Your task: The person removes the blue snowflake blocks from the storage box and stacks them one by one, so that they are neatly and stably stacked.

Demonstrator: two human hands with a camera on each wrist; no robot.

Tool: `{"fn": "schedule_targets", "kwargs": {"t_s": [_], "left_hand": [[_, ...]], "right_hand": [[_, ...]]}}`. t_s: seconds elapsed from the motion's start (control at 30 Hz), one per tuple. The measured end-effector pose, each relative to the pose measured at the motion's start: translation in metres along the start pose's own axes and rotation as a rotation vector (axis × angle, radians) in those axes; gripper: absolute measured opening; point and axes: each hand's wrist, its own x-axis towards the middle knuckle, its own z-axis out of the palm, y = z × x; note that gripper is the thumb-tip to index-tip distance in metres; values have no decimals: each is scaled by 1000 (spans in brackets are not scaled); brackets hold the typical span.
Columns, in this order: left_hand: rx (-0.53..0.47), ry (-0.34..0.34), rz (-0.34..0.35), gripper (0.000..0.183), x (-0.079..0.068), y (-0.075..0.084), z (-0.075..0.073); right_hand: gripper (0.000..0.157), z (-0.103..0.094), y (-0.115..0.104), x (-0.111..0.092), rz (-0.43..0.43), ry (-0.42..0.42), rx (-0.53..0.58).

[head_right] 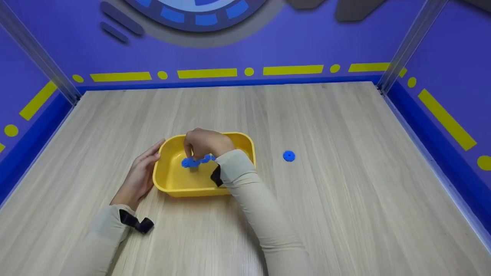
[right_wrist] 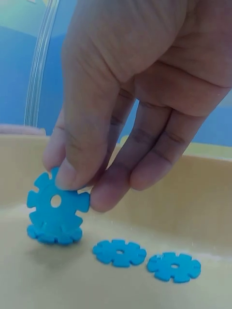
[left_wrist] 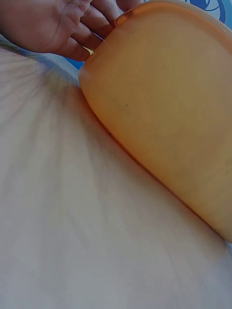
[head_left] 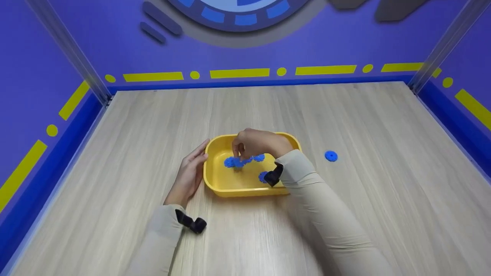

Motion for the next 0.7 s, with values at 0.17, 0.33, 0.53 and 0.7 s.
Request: {"fn": "schedule_targets", "kwargs": {"t_s": [0.17, 0.33, 0.53, 0.7], "left_hand": [[-8, -5, 11, 52, 0, 0, 0], [-10, -13, 25, 53, -1, 0, 0], [-31, -14, 27, 53, -2, -1, -1], [-38, -24, 30, 53, -1, -1, -1]], "right_hand": [[12, -7, 0, -9, -22, 25, 10], [12, -13, 4, -20, -47, 75, 40], [13, -18, 11, -34, -81, 150, 75], [14, -20, 19, -46, -61, 195, 88]]}}
